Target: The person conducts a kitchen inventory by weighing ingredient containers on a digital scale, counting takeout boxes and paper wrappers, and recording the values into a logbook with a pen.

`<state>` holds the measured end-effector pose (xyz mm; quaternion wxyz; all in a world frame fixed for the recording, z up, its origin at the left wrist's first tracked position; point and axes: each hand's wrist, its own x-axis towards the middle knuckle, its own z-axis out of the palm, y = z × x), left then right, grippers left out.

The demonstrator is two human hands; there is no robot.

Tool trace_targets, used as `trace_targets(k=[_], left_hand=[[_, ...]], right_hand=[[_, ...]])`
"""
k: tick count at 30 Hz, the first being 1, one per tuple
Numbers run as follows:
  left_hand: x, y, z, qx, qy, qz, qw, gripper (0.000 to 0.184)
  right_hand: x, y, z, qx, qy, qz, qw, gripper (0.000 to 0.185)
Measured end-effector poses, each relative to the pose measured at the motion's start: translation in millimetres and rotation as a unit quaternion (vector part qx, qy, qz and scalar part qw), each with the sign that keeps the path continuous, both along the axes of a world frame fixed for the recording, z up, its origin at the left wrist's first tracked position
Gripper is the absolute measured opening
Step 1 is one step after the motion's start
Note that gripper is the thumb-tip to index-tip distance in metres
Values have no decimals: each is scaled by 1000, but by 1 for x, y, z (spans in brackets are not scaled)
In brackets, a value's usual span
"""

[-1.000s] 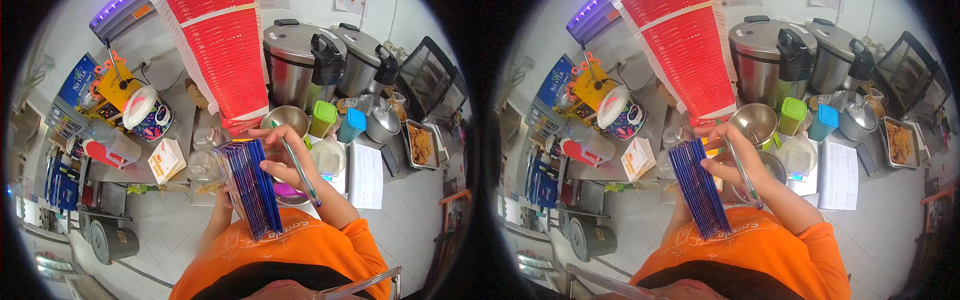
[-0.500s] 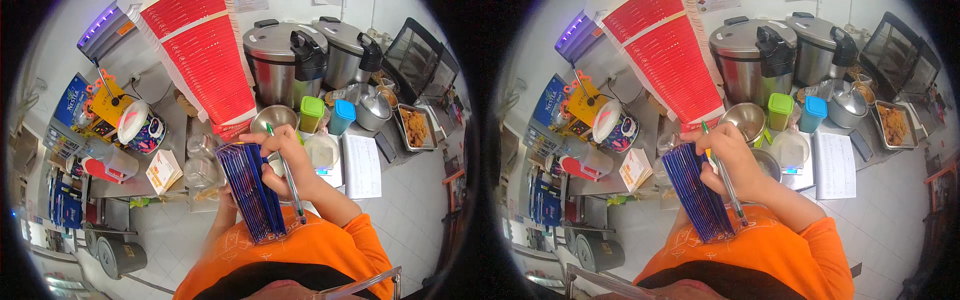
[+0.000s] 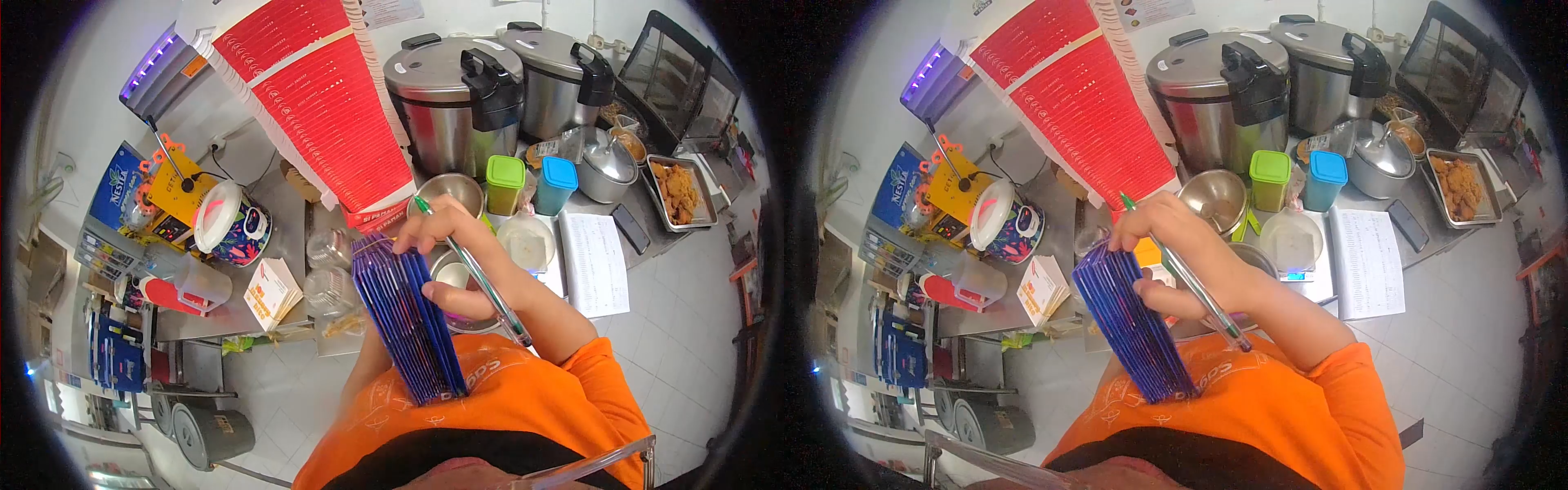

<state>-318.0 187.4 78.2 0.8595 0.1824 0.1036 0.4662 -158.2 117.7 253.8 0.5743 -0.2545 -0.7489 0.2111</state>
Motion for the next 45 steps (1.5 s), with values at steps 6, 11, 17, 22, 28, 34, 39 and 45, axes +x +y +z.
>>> trace_targets(k=[6,11,17,22,28,34,39,45], left_hand=[[5,8,5,9,3,10,1000,60],[6,9,5,11,3,18,1000,60],[12,9,5,11,2,25,1000,60],[15,13,6,12,2,33,999,60],[16,15,6,12,4,37,999,61],[14,14,4,15,11,39,999,61],[9,9,3,16,17,37,999,61],[1,8,2,19,21,38,999,61]], right_hand=[[-2,6,1,3,-6,52,999,34],[-3,13,-5,-24,44,134,990,36],[-3,22,-9,5,50,167,985,39],[-5,24,-13,-35,83,194,977,37],[-4,26,-13,-25,79,197,977,37],[-2,24,-13,-35,79,211,974,42],[-5,19,-10,-40,83,195,977,41],[-8,14,-9,-103,102,245,959,41]])
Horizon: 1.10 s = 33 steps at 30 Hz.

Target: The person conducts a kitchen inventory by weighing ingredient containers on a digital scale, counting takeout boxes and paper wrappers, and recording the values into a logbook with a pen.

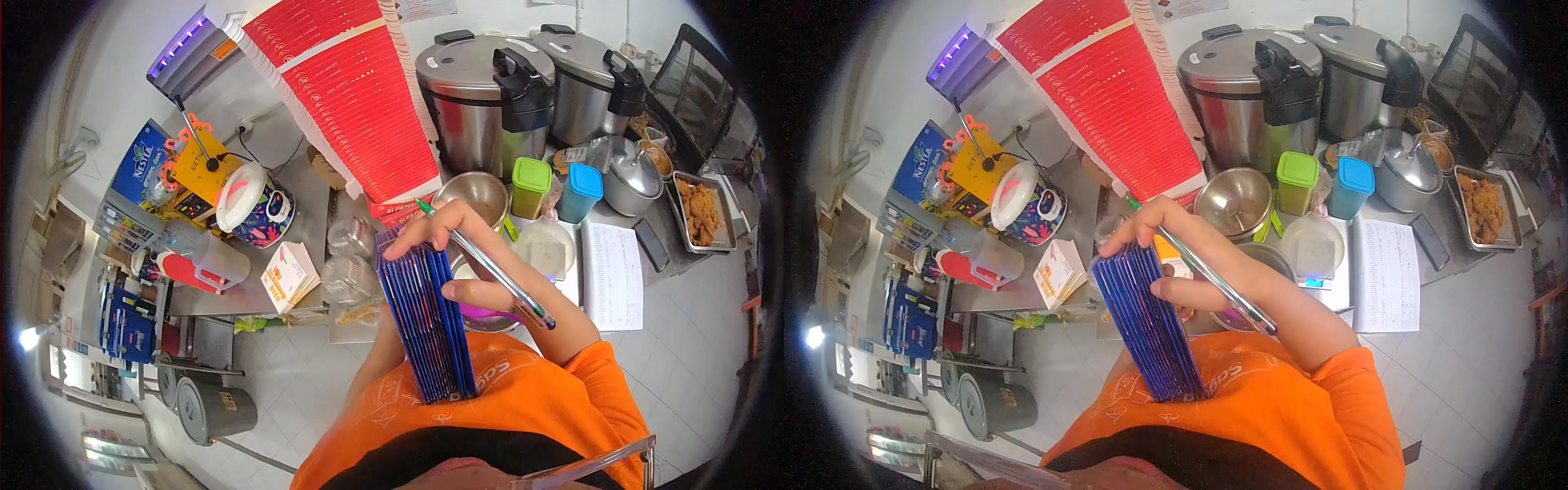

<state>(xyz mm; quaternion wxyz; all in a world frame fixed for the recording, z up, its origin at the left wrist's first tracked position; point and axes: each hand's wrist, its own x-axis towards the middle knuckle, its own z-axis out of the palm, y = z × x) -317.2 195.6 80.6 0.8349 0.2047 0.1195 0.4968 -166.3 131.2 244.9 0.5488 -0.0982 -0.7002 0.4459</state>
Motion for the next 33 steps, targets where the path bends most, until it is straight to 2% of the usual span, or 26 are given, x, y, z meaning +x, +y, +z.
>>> trace_targets(k=[3,9,14,18,20,22,24,27,30,32,33], left_hand=[[0,1,1,3,1,1,1000,61],[-2,2,0,3,-2,4,1000,62],[-23,-11,-6,12,11,19,1000,62],[-93,-30,-23,34,75,101,991,62],[-141,-26,-30,38,110,170,978,62],[-206,-11,-33,35,163,252,953,62],[-275,8,-30,-30,225,311,923,60],[-358,47,-41,-80,286,312,903,53],[-411,98,-67,-63,376,337,861,51],[-455,141,-112,-50,613,288,734,49],[-481,167,-141,-40,716,251,650,48]], right_hand=[[-6,-1,-1,-25,7,-21,999,36],[-13,3,-2,-18,6,23,1000,40],[-25,13,-10,11,-5,-21,1000,36],[-32,18,-35,-49,84,-69,993,32],[-18,13,-55,-128,43,-109,985,30],[-6,7,-85,-176,10,-159,971,29],[8,-8,-126,-272,11,-199,941,29],[16,-23,-153,-303,2,-242,922,28],[14,-32,-160,-336,-3,-277,900,29],[11,-35,-161,-350,-14,-296,889,29],[12,-38,-162,-357,-18,-312,880,29]])
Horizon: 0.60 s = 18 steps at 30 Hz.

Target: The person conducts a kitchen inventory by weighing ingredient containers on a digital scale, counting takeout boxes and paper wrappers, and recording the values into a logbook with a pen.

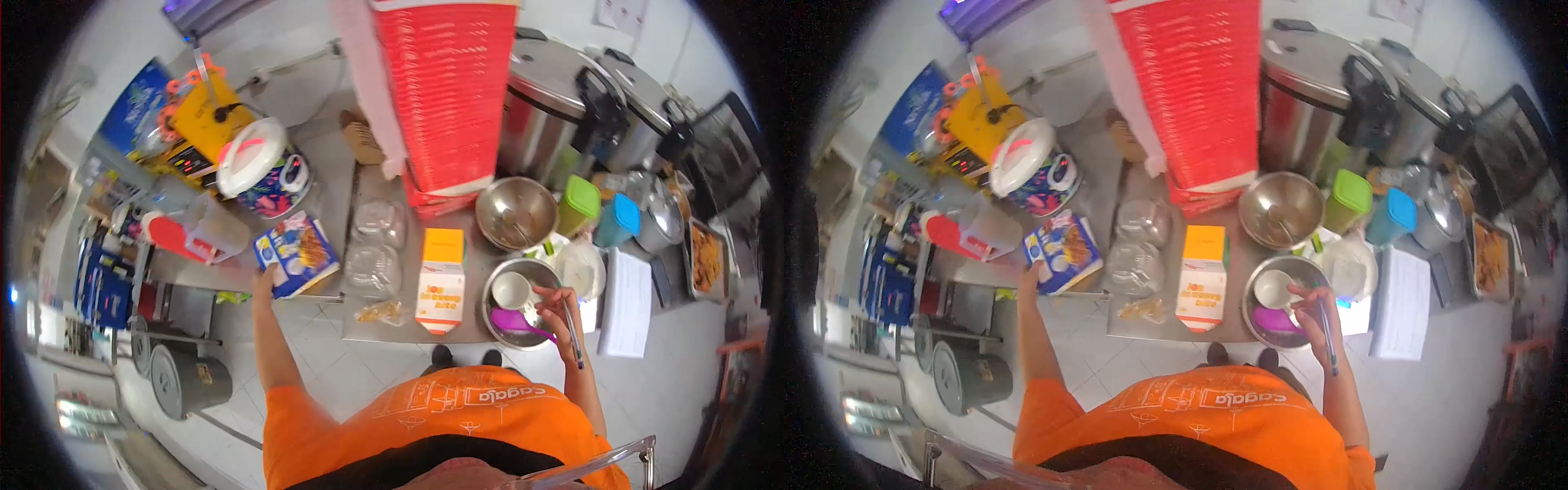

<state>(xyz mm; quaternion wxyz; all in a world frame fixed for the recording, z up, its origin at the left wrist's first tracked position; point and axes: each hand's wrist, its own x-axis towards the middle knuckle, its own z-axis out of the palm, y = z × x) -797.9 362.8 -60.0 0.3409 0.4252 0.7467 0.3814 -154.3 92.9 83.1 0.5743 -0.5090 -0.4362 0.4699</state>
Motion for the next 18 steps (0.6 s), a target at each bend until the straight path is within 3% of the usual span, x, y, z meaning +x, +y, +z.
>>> trace_targets(k=[2,4,6,9,12,14,18], left_hand=[[-59,41,-74,3,-15,25,1000,47],[-39,37,-46,-15,-50,-13,999,58],[-25,31,-26,43,-19,-42,998,61],[-25,30,-15,5,217,-16,976,59],[-8,21,12,-31,454,72,888,57],[25,10,38,41,498,90,862,55],[187,-53,112,332,400,12,854,46]], right_hand=[[1,-10,0,-28,16,-25,999,26],[9,-25,-10,-25,-19,-45,999,20],[17,-41,-10,-54,-58,-70,994,15],[39,-70,-37,-76,-84,-129,985,14],[63,-100,-54,-98,-107,-207,968,12],[81,-119,-59,-92,-81,-269,955,14],[136,-160,-86,-81,-32,-402,911,22]])
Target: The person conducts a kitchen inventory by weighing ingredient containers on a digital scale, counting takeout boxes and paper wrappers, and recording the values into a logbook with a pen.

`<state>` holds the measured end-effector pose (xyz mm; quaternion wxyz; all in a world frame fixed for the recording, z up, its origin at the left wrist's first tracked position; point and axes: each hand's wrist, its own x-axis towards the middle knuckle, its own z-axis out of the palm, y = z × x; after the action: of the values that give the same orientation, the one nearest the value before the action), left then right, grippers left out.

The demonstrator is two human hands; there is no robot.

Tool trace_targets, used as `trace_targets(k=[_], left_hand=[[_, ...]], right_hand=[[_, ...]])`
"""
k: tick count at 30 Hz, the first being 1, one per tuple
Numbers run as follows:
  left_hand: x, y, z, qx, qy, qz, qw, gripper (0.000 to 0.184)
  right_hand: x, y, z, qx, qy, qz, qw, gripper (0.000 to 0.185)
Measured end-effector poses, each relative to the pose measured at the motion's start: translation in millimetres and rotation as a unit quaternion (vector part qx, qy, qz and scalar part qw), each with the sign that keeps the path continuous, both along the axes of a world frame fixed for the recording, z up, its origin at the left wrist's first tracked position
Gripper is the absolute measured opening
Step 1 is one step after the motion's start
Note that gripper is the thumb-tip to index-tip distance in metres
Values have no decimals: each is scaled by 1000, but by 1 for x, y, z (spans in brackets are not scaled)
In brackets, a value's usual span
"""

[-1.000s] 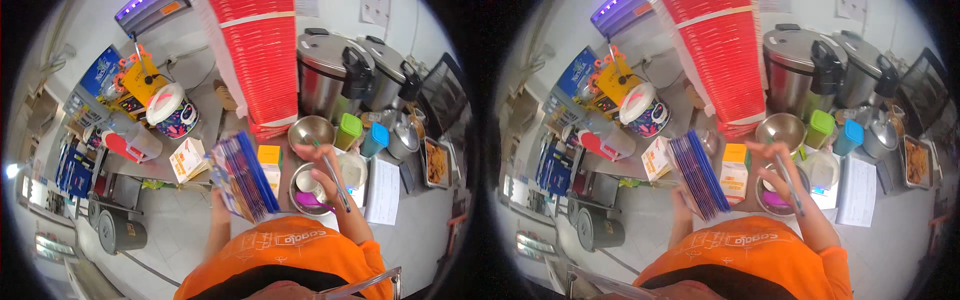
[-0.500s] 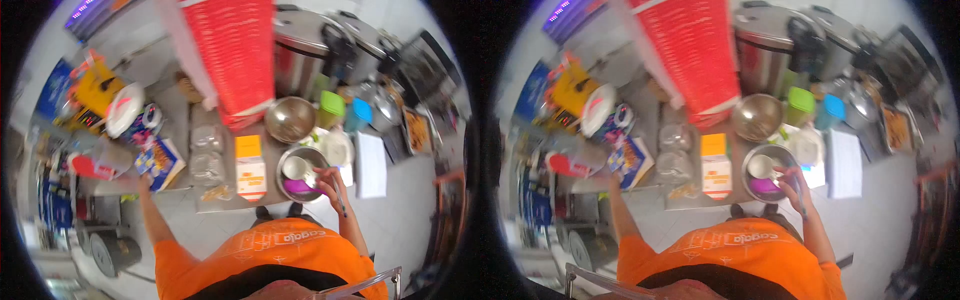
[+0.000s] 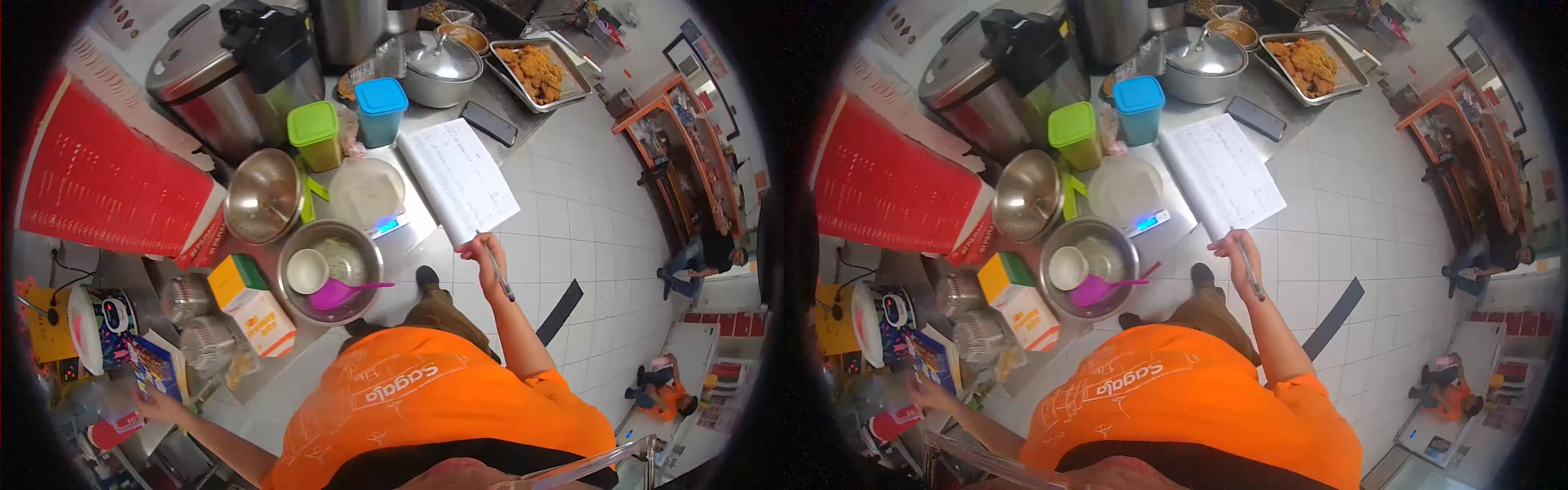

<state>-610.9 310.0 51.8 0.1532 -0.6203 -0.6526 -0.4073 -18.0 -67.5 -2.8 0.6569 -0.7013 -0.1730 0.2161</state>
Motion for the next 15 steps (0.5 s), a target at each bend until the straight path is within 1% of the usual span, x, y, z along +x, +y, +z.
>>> trace_targets(k=[1,2,4,6,8,9,10,11,12,13,14,15], left_hand=[[60,-24,22,36,-88,-86,992,41],[120,-49,41,72,-174,-171,967,37],[214,-91,65,78,-204,-262,940,29],[289,-129,67,94,-134,-303,939,26],[360,-163,43,73,-184,-473,859,24],[388,-182,23,8,-192,-502,843,22],[441,-210,21,-54,-100,-533,839,17],[476,-219,-3,-132,-117,-619,765,22],[511,-229,-11,-220,-72,-643,730,29],[540,-239,-29,-302,-71,-625,716,36],[560,-246,-55,-349,-101,-592,719,41],[575,-252,-79,-394,-132,-557,719,46]], right_hand=[[16,-10,-10,11,5,-28,1000,22],[32,-20,-19,21,11,-56,998,23],[63,-34,-29,39,32,-70,996,25],[94,-45,-37,45,51,-63,996,26],[116,-50,-43,40,75,-37,996,26],[124,-51,-49,50,91,-19,994,24],[130,-49,-55,61,108,-3,992,22],[133,-49,-61,73,126,13,989,21],[135,-51,-69,69,134,44,988,19],[137,-52,-75,67,140,77,985,17],[139,-52,-81,67,144,109,981,16],[139,-51,-79,78,187,121,972,12]])
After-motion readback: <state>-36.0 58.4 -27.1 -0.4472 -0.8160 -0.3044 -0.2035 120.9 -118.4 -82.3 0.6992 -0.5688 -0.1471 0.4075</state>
